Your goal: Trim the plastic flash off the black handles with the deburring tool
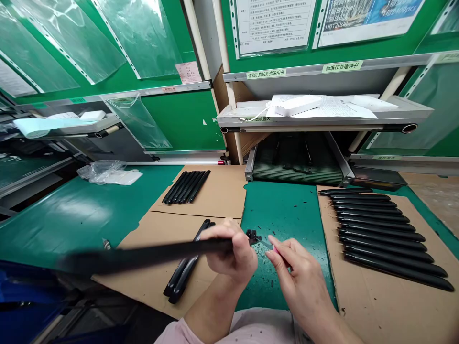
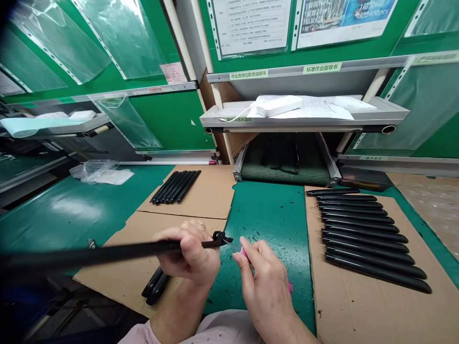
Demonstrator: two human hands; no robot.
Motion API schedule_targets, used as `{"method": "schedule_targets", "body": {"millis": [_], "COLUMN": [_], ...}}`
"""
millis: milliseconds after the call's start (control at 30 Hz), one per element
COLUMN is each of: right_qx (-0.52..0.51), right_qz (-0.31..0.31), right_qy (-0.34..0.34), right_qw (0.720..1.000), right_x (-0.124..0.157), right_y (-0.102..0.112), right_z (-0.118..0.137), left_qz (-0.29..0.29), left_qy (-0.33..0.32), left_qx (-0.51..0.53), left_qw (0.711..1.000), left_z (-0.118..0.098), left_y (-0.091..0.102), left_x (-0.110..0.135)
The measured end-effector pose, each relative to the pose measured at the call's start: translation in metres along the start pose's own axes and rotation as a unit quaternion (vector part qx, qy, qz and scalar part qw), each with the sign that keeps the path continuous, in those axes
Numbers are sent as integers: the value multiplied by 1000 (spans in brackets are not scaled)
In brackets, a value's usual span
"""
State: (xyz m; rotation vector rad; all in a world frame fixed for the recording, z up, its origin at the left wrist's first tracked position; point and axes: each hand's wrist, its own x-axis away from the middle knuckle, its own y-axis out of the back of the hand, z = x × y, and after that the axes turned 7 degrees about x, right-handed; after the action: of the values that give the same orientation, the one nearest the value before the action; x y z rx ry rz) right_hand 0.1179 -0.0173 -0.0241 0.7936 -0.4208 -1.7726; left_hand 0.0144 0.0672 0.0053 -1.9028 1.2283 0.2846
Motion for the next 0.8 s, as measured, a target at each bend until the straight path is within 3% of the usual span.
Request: {"method": "schedule_targets", "body": {"millis": [67, 133, 233, 300, 400, 467, 667, 800], "right_qx": [59, 72, -13, -62, -37, 22, 164, 161], "right_qz": [-95, -149, -82, -6, 66, 80, 47, 44], "right_qy": [37, 50, 23, 12, 61, 113, 208, 212], "right_qw": [993, 985, 996, 998, 995, 990, 963, 963], "right_x": [-4, -10, -20, -23, -25, -26, -33, -34], "right_y": [0, 3, 9, 12, 13, 13, 13, 12], "right_z": [-10, -20, -28, -29, -26, -23, -20, -19], "left_qz": [-12, -1, 24, 43, 73, 90, 141, 144], "left_qy": [68, 206, 408, 490, 544, 561, 594, 615], "left_qx": [23, 43, 79, 96, 102, 101, 125, 129], "left_qw": [997, 978, 909, 865, 830, 816, 782, 765], "left_z": [-7, -7, 2, 10, 18, 19, 18, 20], "left_y": [-11, -17, -18, -17, -16, -16, -17, -18], "left_x": [-8, -16, -23, -22, -15, -10, -2, -1]}}
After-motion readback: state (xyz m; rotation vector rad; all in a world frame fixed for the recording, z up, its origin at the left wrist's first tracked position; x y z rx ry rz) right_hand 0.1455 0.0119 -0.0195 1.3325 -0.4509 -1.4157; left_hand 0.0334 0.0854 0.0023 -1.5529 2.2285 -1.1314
